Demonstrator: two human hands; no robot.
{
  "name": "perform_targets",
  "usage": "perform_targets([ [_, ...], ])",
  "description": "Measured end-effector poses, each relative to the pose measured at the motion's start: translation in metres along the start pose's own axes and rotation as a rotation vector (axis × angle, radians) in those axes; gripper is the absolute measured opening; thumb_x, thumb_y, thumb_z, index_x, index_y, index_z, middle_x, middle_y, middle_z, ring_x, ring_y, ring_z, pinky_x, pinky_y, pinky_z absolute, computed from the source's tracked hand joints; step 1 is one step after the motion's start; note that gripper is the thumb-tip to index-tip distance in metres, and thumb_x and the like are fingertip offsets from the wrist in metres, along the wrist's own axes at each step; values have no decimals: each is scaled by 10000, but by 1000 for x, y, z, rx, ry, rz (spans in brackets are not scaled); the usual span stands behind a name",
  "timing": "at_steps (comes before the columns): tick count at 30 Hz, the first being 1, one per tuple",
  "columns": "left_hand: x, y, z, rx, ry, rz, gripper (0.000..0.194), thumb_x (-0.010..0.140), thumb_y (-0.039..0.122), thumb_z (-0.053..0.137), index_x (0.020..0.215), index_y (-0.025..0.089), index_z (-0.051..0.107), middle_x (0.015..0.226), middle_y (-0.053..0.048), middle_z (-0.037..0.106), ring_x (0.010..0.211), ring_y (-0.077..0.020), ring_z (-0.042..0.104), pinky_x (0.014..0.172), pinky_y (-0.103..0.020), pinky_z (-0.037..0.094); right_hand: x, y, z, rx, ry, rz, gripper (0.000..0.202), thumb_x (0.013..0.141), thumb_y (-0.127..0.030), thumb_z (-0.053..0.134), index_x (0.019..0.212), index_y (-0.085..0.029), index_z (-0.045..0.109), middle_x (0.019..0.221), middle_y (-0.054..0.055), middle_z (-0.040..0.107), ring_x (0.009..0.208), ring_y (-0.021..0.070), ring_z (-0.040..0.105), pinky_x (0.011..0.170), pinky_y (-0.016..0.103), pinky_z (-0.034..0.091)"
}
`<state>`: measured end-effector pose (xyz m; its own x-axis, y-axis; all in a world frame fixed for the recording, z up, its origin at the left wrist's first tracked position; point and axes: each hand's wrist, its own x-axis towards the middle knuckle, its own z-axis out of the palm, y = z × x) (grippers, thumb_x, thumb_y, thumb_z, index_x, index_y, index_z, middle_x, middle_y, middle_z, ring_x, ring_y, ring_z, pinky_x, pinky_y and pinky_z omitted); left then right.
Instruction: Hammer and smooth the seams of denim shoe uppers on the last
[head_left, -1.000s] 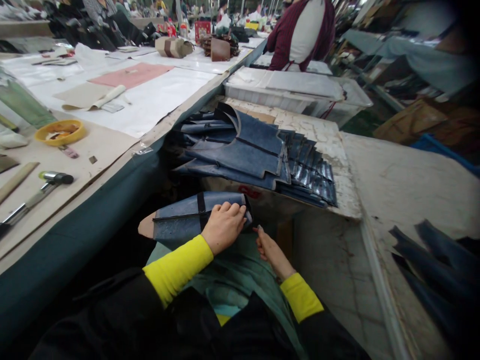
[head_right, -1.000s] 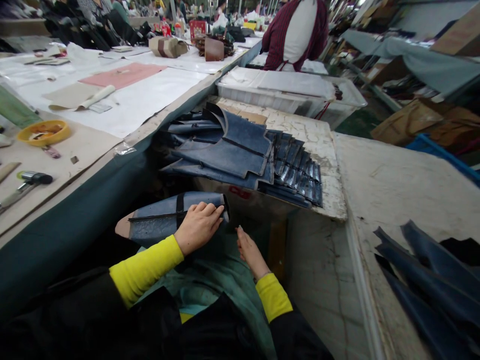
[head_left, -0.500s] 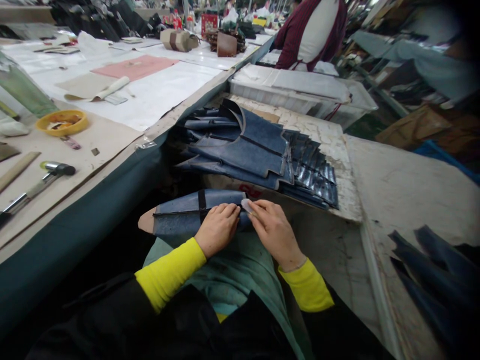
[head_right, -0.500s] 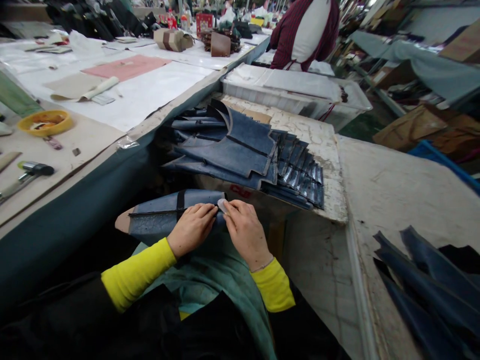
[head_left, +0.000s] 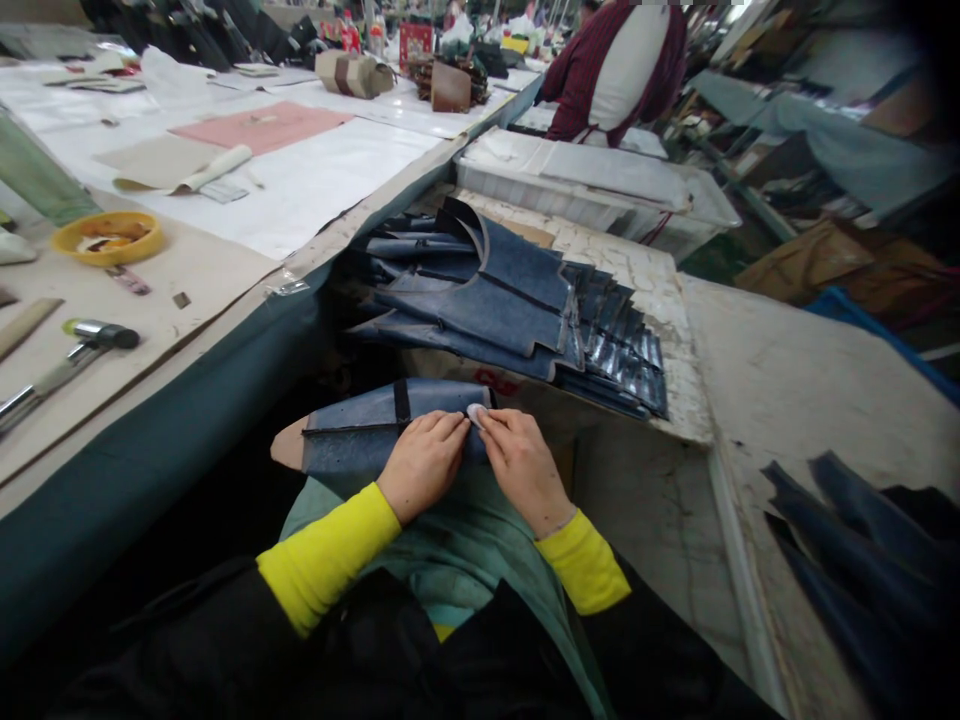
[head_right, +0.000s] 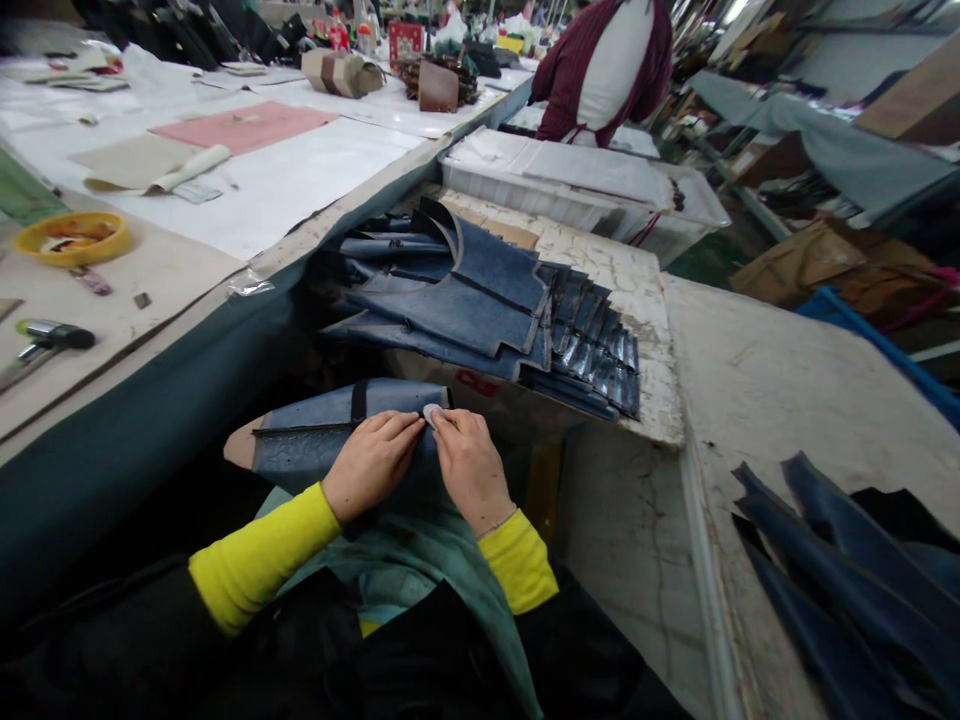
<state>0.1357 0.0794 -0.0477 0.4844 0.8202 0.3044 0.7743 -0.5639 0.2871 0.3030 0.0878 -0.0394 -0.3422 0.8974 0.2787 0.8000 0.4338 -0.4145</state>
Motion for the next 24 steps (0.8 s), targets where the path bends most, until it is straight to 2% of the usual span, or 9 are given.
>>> perform_targets([
  [4, -8, -6, -6, 17, -6, -6, 320, 874, 167, 465, 1183, 131, 541, 1187, -76, 594, 1042, -206, 519, 940, -346, 419, -1, -11, 4, -11, -24, -7, 324, 910, -211, 427, 1192, -148, 575, 1037, 101, 593, 979, 220, 485, 874, 362, 456],
  [10, -23, -17, -16, 87, 46, -2, 305, 883, 185, 468, 1171, 146, 558, 1147, -70, 621, 1025, -217, 529, 909, -361, 404, 2, -34, 9, -43, -54, 2, 316, 910, -197, 424, 1185, -173, 576, 1035, 93, 601, 983, 220, 495, 848, 349, 470],
  [16, -38, -27, -25, 135, 68, -52, 285, 870, 182, 485, 1139, 171, 579, 1113, -70, 639, 1043, -225, 529, 952, -395, 360, 4, -52, 17, -54, -86, -35, 321, 917, -196, 405, 1196, -193, 564, 1039, 93, 601, 984, 216, 503, 844, 357, 477],
  [20, -40, -26, -25, 125, 53, -71, 293, 878, 203, 480, 1156, 189, 570, 1153, -58, 627, 1054, -226, 520, 943, -395, 363, 4, -51, 17, -29, -100, -33, 326, 918, -201, 399, 1199, -199, 564, 1048, 95, 600, 990, 217, 503, 853, 364, 474],
  [24, -38, -24, -24, 125, 47, -72, 284, 890, 216, 465, 1151, 199, 576, 1160, -56, 626, 1052, -227, 518, 920, -401, 371, 1, -32, 9, -14, -63, -11, 329, 917, -215, 404, 1205, -206, 563, 1049, 96, 594, 994, 222, 499, 860, 375, 466],
])
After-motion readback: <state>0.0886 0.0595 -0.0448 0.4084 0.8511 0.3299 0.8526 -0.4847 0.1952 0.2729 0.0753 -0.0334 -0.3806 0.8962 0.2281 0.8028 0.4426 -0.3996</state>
